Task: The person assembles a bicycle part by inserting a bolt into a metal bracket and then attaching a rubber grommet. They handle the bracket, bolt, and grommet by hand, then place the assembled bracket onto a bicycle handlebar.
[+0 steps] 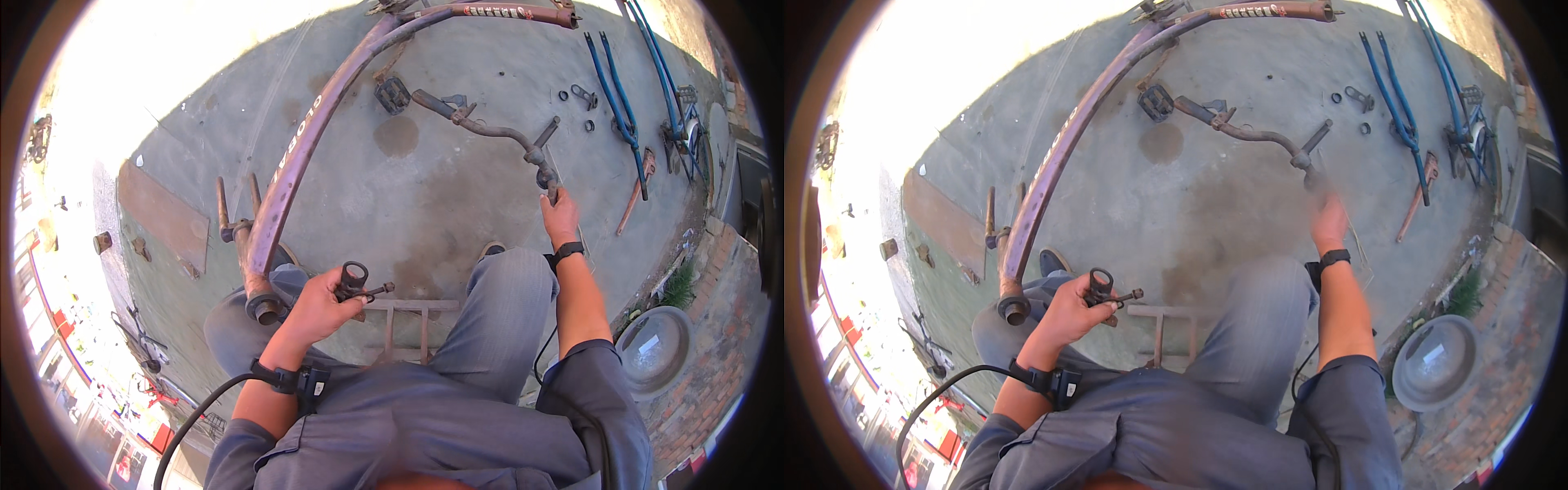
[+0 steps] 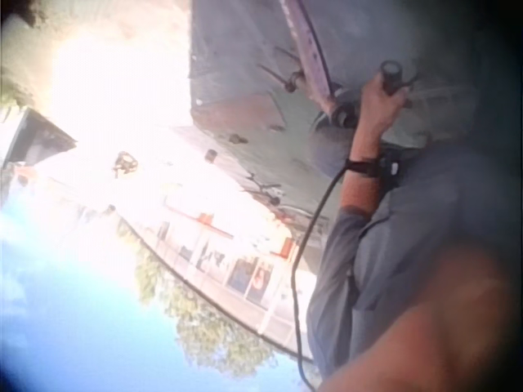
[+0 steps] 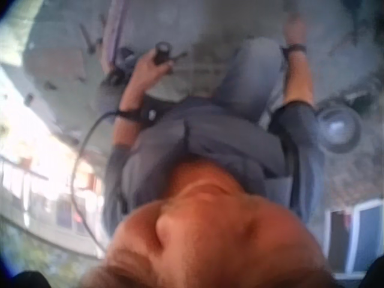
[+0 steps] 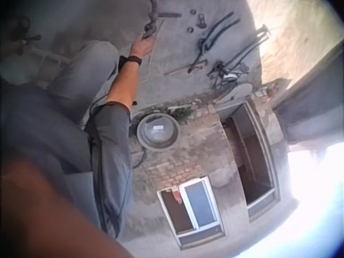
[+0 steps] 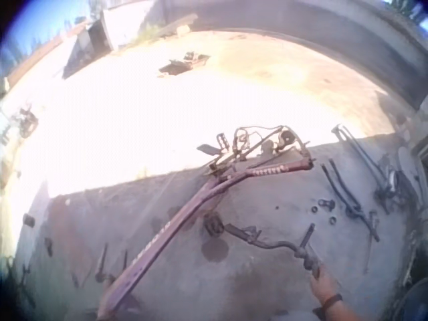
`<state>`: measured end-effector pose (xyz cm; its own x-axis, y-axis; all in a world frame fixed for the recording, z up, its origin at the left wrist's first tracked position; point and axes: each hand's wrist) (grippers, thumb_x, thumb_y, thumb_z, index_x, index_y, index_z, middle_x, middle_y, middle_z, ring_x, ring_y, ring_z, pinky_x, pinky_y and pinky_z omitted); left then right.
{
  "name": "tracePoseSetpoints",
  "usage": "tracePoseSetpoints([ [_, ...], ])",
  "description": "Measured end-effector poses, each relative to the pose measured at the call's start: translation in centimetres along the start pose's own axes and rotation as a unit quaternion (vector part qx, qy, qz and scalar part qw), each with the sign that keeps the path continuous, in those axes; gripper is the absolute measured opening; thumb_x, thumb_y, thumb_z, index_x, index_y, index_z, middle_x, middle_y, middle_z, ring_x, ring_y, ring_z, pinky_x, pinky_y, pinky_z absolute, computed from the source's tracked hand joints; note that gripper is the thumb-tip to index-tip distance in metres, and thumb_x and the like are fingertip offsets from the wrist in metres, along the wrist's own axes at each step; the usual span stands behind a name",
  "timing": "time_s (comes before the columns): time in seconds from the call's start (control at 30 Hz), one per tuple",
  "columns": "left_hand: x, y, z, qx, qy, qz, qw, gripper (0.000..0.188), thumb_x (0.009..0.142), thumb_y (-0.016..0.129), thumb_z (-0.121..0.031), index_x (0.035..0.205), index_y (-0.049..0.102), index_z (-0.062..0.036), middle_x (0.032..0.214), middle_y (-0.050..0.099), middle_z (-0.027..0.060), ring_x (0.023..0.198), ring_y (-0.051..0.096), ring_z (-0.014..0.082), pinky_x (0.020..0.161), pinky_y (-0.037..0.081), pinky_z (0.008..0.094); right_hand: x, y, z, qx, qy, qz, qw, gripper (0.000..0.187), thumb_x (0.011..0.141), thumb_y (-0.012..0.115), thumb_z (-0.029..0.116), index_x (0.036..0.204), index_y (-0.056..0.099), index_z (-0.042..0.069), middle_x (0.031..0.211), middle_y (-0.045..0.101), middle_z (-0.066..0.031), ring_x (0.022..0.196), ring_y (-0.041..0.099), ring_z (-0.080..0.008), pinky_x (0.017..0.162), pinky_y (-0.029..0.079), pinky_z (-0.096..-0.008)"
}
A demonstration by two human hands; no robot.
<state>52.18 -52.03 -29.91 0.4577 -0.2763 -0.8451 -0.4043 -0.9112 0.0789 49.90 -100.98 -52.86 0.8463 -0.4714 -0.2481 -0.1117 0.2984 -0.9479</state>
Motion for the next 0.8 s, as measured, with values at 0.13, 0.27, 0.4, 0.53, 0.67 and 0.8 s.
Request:
tracePoseSetpoints([
  [0.13,-0.2,0.5,0.6,0.010,0.022,-0.013,1.000,0.016,0.086,0.068,0.002,0.098,0.058,0.0021,0.089,0.065,0.0052,0.079,0.065,0.0103,0.066,0.055,0.0276,-1.9,1.9,0.2,-0.021,-0.018,0.018,0.999,0.033,0.084,0.072,0.032,0.102,0.063,0.006,0.089,0.068,-0.0191,0.087,0.066,-0.0392,0.076,0.049,-0.0486],
  [0.27,-1.4,1.1,1.4,0.016,0.022,-0.039,0.999,0.016,0.085,0.067,0.005,0.097,0.056,0.0021,0.089,0.065,0.0062,0.078,0.066,0.0119,0.067,0.057,0.0286,-1.8,2.6,0.9,0.042,0.086,0.090,0.991,0.037,0.085,0.072,0.031,0.111,0.062,0.006,0.095,0.070,-0.0180,0.093,0.067,-0.0386,0.081,0.050,-0.0483],
  [0.4,-2.3,1.7,2.3,-0.018,0.036,-0.073,0.997,0.018,0.085,0.065,0.007,0.098,0.055,0.0021,0.090,0.064,0.0068,0.078,0.066,0.0130,0.069,0.060,0.0317,-1.7,2.4,1.0,0.059,0.140,0.154,0.976,0.049,0.089,0.069,0.026,0.131,0.054,0.007,0.111,0.071,-0.0155,0.106,0.066,-0.0368,0.092,0.051,-0.0460],
  [0.53,-3.0,1.9,2.9,-0.032,0.055,-0.080,0.995,0.018,0.085,0.065,0.008,0.099,0.055,0.0012,0.089,0.063,0.0061,0.076,0.066,0.0133,0.069,0.060,0.0315,-1.3,0.4,0.3,0.131,0.124,0.124,0.976,0.055,0.089,0.068,0.021,0.137,0.047,0.003,0.114,0.072,-0.0164,0.110,0.066,-0.0335,0.093,0.050,-0.0409],
  [0.67,-3.4,1.9,3.2,-0.045,0.089,-0.072,0.992,0.018,0.086,0.066,0.006,0.099,0.057,0.0008,0.089,0.064,0.0058,0.075,0.067,0.0138,0.069,0.060,0.0313,1.6,-4.7,0.9,0.203,0.052,0.052,0.976,0.057,0.089,0.068,0.020,0.138,0.046,0.000,0.114,0.072,-0.0170,0.109,0.067,-0.0296,0.094,0.050,-0.0379],
  [0.8,-4.2,1.5,3.4,-0.044,0.108,-0.061,0.991,0.018,0.085,0.069,0.003,0.100,0.059,0.0002,0.090,0.064,0.0052,0.075,0.067,0.0137,0.070,0.059,0.0307,3.6,-12.0,5.5,0.278,-0.071,-0.012,0.958,0.057,0.091,0.069,0.023,0.138,0.047,-0.001,0.113,0.072,-0.0158,0.105,0.067,-0.0226,0.094,0.050,-0.0344],
])
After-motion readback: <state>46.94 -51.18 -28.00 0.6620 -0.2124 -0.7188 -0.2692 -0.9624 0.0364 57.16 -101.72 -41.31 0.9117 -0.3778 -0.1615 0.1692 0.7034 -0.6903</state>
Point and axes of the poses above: each hand's wrist, its own x-axis towards the middle knuckle, its own y-axis out of the palm, z = x × y
